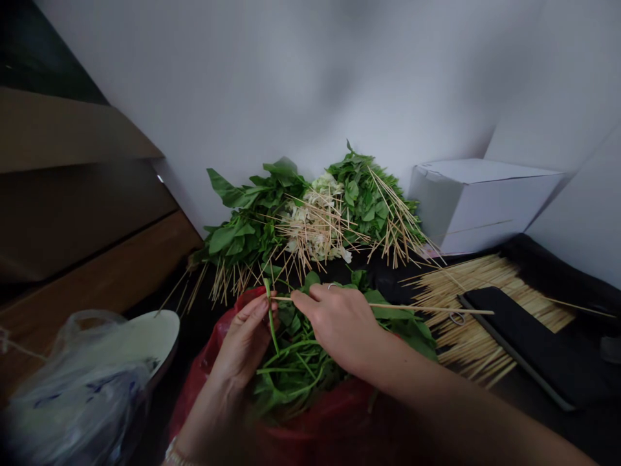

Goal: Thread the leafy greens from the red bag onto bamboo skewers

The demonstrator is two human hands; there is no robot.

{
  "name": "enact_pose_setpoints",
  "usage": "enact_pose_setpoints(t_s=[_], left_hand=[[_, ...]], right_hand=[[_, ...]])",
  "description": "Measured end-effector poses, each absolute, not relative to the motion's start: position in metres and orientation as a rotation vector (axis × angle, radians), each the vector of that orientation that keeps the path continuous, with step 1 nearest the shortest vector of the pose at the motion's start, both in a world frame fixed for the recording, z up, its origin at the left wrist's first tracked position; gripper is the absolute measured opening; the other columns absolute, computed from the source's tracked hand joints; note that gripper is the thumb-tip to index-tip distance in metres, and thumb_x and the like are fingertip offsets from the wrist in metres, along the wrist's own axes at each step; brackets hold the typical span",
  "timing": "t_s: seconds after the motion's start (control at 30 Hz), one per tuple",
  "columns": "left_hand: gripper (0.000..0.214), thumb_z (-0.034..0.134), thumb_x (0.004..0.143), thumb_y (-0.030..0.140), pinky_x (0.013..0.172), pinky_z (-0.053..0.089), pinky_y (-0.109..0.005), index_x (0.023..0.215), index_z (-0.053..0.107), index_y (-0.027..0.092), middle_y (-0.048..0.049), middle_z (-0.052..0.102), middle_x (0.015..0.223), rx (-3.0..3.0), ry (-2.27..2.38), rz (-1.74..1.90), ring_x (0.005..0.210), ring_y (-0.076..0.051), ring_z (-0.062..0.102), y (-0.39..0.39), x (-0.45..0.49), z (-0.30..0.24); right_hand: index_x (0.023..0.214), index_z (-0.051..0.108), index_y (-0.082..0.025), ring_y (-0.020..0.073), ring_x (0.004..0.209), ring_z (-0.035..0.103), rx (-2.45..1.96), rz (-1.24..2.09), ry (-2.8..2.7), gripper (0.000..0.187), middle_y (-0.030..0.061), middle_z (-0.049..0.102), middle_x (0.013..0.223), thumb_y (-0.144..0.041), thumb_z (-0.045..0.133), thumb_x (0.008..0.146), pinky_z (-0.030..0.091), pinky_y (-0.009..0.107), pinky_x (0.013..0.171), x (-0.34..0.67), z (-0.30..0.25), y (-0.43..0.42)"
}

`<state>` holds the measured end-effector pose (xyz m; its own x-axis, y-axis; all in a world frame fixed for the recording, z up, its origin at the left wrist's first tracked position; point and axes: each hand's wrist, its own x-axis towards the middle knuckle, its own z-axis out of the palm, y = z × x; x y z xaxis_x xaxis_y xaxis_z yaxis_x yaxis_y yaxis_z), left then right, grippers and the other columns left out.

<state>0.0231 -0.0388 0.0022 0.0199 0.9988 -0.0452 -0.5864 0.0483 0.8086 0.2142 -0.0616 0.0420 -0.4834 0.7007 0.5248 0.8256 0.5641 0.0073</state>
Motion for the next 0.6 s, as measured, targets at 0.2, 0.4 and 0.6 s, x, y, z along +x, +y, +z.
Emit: enact_pose_setpoints(t_s=[0.2, 0.4, 0.6], left_hand=[[0.029, 0.094, 0.055, 0.023, 0.067, 0.055, -0.017, 0.081, 0.081, 0.015, -0.003, 0.078, 0.072, 0.735, 0.771, 1.382, 0.065, -0.01, 0.069, -0.041, 0.024, 0.003], [0.031, 0.093, 0.057, 0.026, 0.061, 0.05, -0.013, 0.082, 0.081, 0.013, -0.0034, 0.076, 0.069, 0.764, 0.764, 1.294, 0.062, -0.007, 0.064, -0.041, 0.023, 0.002], [0.028, 0.093, 0.057, 0.029, 0.064, 0.05, -0.013, 0.079, 0.082, 0.015, -0.0038, 0.077, 0.072, 0.836, 0.808, 1.295, 0.065, -0.007, 0.063, -0.04, 0.019, 0.0]], right_hand=[[0.113, 0.067, -0.021, 0.0171, 0.073, 0.062, -1.211, -0.311, -2.34, 0.031, 0.0025, 0.07, 0.087, -0.007, 0.052, 0.09, 0.036, 0.029, 0.059, 0.212, 0.039, -0.062], [0.105, 0.067, -0.016, 0.017, 0.075, 0.062, -1.155, -0.272, -2.33, 0.028, 0.0046, 0.069, 0.088, -0.003, 0.047, 0.09, 0.041, 0.029, 0.065, 0.206, 0.032, -0.064], [0.102, 0.066, -0.015, 0.0173, 0.072, 0.062, -1.116, -0.307, -2.321, 0.029, 0.0047, 0.069, 0.086, 0.0, 0.046, 0.088, 0.041, 0.03, 0.062, 0.204, 0.028, -0.066]])
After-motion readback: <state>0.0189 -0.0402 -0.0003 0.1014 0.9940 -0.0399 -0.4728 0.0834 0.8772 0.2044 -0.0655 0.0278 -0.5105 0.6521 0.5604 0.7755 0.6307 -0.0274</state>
